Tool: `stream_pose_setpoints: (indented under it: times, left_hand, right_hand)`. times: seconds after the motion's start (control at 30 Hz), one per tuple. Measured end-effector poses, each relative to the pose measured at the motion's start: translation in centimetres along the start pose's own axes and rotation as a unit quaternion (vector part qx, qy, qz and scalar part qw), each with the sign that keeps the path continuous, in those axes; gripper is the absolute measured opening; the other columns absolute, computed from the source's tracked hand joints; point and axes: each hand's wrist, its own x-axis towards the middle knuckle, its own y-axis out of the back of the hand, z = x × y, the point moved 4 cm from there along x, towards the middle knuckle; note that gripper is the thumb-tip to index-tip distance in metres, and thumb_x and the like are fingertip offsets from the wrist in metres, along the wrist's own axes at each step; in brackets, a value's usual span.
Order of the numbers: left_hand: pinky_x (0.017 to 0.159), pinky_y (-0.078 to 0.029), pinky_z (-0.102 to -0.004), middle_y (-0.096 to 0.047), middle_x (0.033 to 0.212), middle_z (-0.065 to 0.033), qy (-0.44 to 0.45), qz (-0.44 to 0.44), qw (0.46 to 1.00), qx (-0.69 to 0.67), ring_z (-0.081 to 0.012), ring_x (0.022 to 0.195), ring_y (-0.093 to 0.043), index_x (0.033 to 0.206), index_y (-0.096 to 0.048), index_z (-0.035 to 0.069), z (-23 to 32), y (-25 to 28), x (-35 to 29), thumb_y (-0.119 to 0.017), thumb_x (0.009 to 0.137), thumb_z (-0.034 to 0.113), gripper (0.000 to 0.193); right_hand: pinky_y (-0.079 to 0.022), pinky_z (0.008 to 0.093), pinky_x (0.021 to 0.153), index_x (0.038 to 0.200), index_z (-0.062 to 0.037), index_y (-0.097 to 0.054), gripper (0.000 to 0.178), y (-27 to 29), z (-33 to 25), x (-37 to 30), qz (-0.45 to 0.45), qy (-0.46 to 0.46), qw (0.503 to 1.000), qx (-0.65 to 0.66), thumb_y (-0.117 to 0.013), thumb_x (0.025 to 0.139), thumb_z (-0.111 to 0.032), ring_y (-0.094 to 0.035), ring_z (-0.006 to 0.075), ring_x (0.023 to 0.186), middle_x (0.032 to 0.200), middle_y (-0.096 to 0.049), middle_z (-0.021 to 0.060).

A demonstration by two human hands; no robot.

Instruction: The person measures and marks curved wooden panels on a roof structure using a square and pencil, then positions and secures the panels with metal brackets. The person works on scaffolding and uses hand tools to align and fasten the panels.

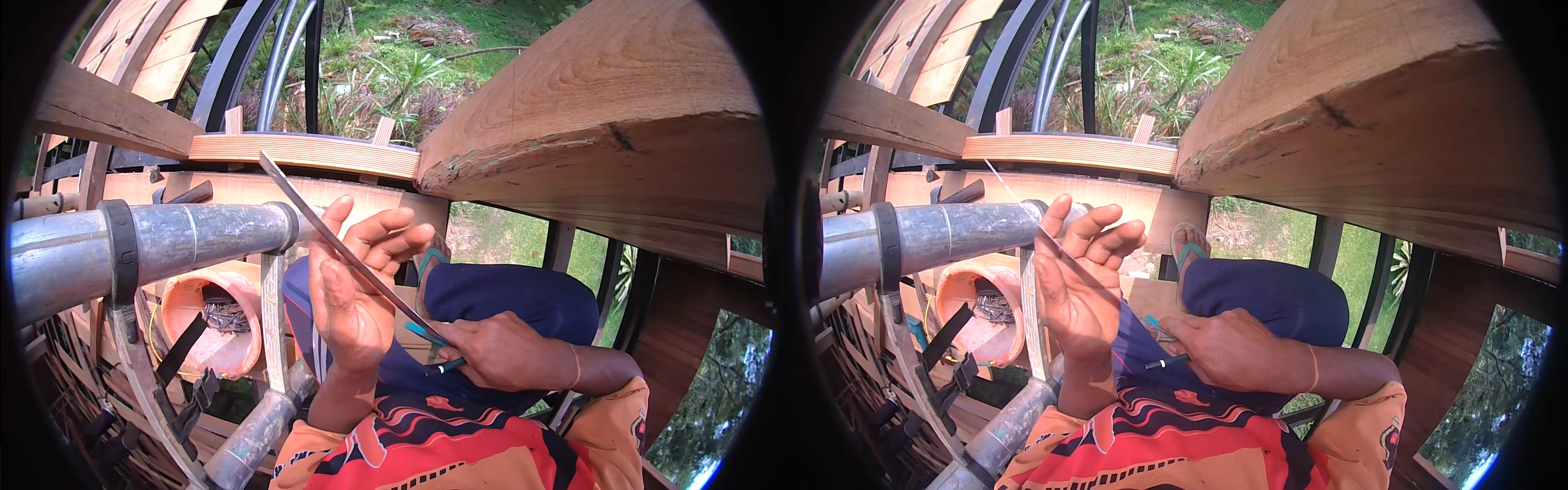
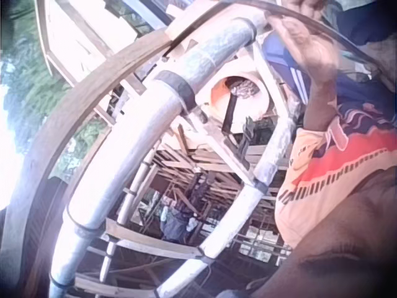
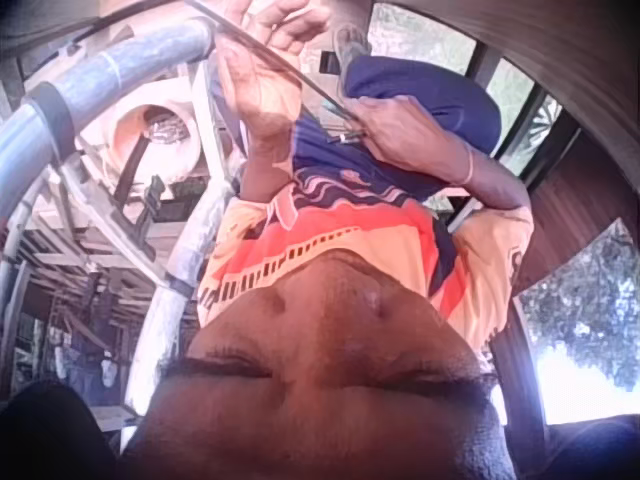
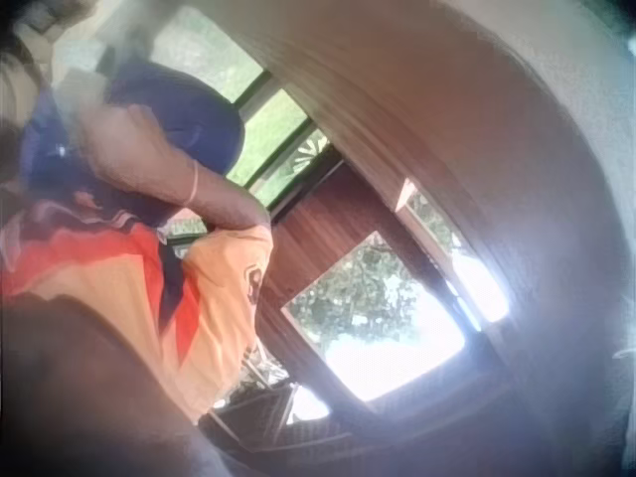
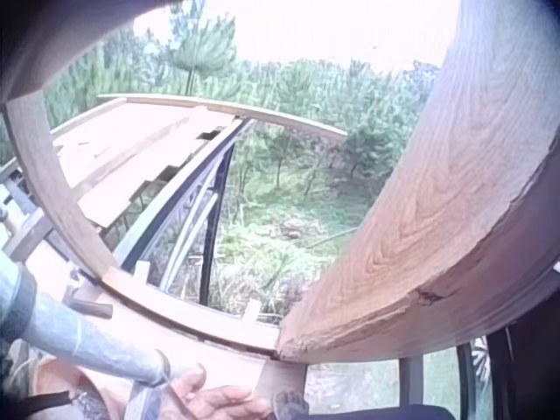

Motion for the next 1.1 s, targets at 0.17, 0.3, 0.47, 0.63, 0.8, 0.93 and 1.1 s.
stream_pose_setpoints:
  times: [0.17, 0.3, 0.47, 0.63, 0.8, 0.93, 1.1]
  left_hand:
    - [0.047, -0.047, -0.0277, -0.053, 0.069, -0.0058, 0.132, -0.014, 0.983, -0.128, -0.0156, 0.049, -0.052, 0.109, -0.051, 0.006, -5.8, 1.6, 3.5, -0.041, 0.111, 0.036, 0.033]
    - [0.040, -0.039, -0.0226, -0.051, 0.059, -0.0010, 0.147, 0.130, 0.974, 0.116, -0.0093, 0.045, -0.049, 0.094, -0.053, 0.006, -11.8, 8.0, 5.5, -0.054, 0.106, 0.047, 0.043]
    - [0.042, -0.039, -0.0268, -0.047, 0.055, -0.0005, 0.159, 0.198, 0.911, 0.326, -0.0078, 0.047, -0.049, 0.080, -0.054, 0.006, -20.9, 14.4, 4.1, -0.061, 0.102, 0.049, 0.049]
    - [0.042, -0.042, -0.0296, -0.050, 0.057, -0.0010, 0.193, 0.212, 0.906, 0.310, -0.0089, 0.048, -0.050, 0.080, -0.056, 0.004, -23.5, 15.4, 4.3, -0.059, 0.103, 0.048, 0.050]
    - [0.046, -0.045, -0.0322, -0.054, 0.060, -0.0056, 0.206, 0.212, 0.891, 0.344, -0.0127, 0.051, -0.053, 0.082, -0.061, 0.000, -23.8, 17.2, 4.3, -0.055, 0.103, 0.052, 0.057]
    - [0.073, -0.044, -0.0544, -0.059, 0.069, -0.0299, 0.215, 0.198, 0.789, 0.540, -0.0456, 0.072, -0.059, 0.076, -0.062, -0.009, -26.9, 22.7, 2.6, -0.046, 0.104, 0.055, 0.071]
    - [0.077, -0.046, -0.0565, -0.065, 0.086, -0.0303, 0.201, 0.190, 0.754, 0.596, -0.0494, 0.083, -0.063, 0.087, -0.064, -0.004, -29.1, 24.8, 2.3, -0.048, 0.103, 0.046, 0.054]
  right_hand:
    - [-0.053, 0.0408, 0.051, 0.121, 0.0040, -0.058, 0.051, 3.7, 0.4, 0.4, -0.082, -0.021, 0.983, -0.164, -0.066, 0.095, -0.038, -0.071, 0.0287, 0.064, 0.082, -0.068, 0.0133]
    - [-0.056, 0.0377, 0.056, 0.113, -0.0042, -0.069, 0.042, 10.4, 1.6, 2.7, 0.042, 0.053, 0.990, -0.122, -0.074, 0.088, -0.038, -0.071, 0.0253, 0.067, 0.084, -0.069, 0.0071]
    - [-0.057, 0.0366, 0.064, 0.115, -0.0019, -0.071, 0.037, 7.2, 10.4, 8.5, -0.027, 0.211, 0.966, 0.147, -0.074, 0.092, -0.030, -0.074, 0.0290, 0.078, 0.092, -0.074, 0.0135]
    - [-0.055, 0.0420, 0.081, 0.119, -0.0027, -0.069, 0.038, -1.9, 14.6, 12.7, -0.138, 0.215, 0.954, 0.156, -0.069, 0.096, -0.033, -0.072, 0.0327, 0.089, 0.102, -0.074, 0.0144]
    - [-0.050, 0.0442, 0.068, 0.115, -0.0045, -0.071, 0.040, -1.3, 14.9, 12.5, -0.094, 0.205, 0.962, 0.156, -0.069, 0.095, -0.040, -0.067, 0.0344, 0.075, 0.088, -0.070, 0.0166]
    - [-0.047, 0.0426, 0.061, 0.111, -0.0052, -0.071, 0.037, -1.4, 16.3, 14.0, -0.082, 0.116, 0.982, 0.122, -0.070, 0.095, -0.038, -0.064, 0.0319, 0.065, 0.075, -0.065, 0.0162]
    - [-0.051, 0.0421, 0.065, 0.112, -0.0046, -0.070, 0.033, -4.2, 18.6, 14.2, -0.020, 0.049, 0.994, 0.097, -0.070, 0.094, -0.032, -0.068, 0.0328, 0.068, 0.077, -0.068, 0.0176]
